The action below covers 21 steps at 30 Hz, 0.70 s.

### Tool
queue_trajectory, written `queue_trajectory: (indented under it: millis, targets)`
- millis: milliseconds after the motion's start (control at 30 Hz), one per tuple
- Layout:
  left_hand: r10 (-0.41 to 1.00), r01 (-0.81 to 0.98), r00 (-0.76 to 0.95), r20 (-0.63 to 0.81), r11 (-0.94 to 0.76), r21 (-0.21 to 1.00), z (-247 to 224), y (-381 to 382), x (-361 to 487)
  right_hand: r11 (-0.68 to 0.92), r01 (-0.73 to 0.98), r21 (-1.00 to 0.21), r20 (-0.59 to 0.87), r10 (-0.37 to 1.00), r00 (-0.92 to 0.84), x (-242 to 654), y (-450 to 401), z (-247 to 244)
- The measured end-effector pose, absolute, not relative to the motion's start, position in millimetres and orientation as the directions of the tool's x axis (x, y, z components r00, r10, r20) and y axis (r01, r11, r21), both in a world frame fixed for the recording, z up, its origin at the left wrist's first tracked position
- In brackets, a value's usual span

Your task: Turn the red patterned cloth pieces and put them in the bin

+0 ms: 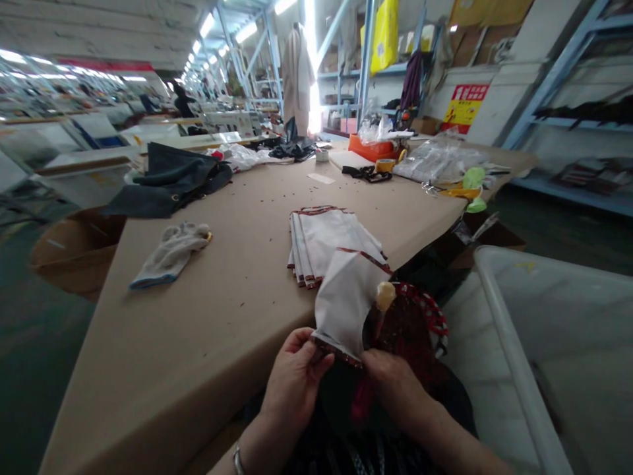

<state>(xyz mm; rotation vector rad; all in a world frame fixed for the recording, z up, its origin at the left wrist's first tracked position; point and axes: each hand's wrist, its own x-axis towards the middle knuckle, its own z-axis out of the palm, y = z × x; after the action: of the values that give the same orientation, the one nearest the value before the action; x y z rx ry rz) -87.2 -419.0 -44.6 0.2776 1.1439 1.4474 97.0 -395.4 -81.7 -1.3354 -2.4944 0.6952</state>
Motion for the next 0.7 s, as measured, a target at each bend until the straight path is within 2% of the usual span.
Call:
queue_trajectory:
  millis: [67, 100, 133, 200, 233, 267, 333, 400, 533, 600, 700]
  targets:
    - [0.863, -0.618, -0.223, -0.452, 0.233, 0.75, -48.6, -418.7, -75.8, 0.229, 0.563, -0.794, -0.07, 0.886, -0.459, 102.6, -396.8, -98.2]
    - [0.874, -0.561, -0.193, -0.446, 0.275, 0.781, -51.3, -419.6, -70.4, 0.075, 0.39, -0.918, -0.095, 0.912, -0.399, 105.5, -396.7, -101.3]
    - [0.888, -0.476, -0.135, -0.44, 0.332, 0.815, -53.7, -421.1, -65.1, -0.072, 0.182, -0.981, -0.133, 0.927, -0.349, 108.5, -396.9, -101.4]
    - [0.885, -0.28, 0.085, -0.457, 0.461, 0.842, -54.9, -424.2, -55.9, -0.268, -0.142, -0.953, -0.213, 0.924, -0.317, 115.1, -400.7, -94.2]
    - [0.856, -0.223, 0.219, -0.468, 0.511, 0.83, -52.8, -425.0, -52.3, -0.335, -0.216, -0.917, -0.25, 0.906, -0.341, 118.9, -404.8, -87.8]
    - [0.817, -0.211, 0.341, -0.465, 0.549, 0.809, -48.7, -424.5, -49.6, -0.402, -0.239, -0.884, -0.29, 0.872, -0.394, 123.0, -410.2, -79.7]
    - [0.774, -0.307, 0.468, -0.426, 0.594, 0.743, -35.5, -418.3, -46.4, -0.524, -0.182, -0.832, -0.359, 0.76, -0.542, 132.6, -421.3, -58.3]
    - [0.765, -0.411, 0.501, -0.404, 0.621, 0.668, -18.9, -404.3, -45.0, -0.528, -0.154, -0.835, -0.333, 0.709, -0.621, 142.8, -424.8, -30.3]
    - [0.806, -0.543, 0.456, -0.379, 0.589, 0.599, 4.2, -360.9, -37.9, -0.322, -0.289, -0.902, -0.133, 0.843, -0.521, 151.0, -381.0, 22.8]
    - [0.873, -0.639, 0.299, -0.384, 0.482, 0.599, 2.6, -339.6, -30.2, -0.332, -0.331, -0.883, -0.168, 0.883, -0.439, 145.4, -339.5, 29.3]
    - [0.892, -0.689, 0.036, -0.45, 0.349, 0.636, -19.1, -318.4, -15.4, -0.411, -0.363, -0.837, -0.292, 0.894, -0.339, 132.1, -285.2, 2.4]
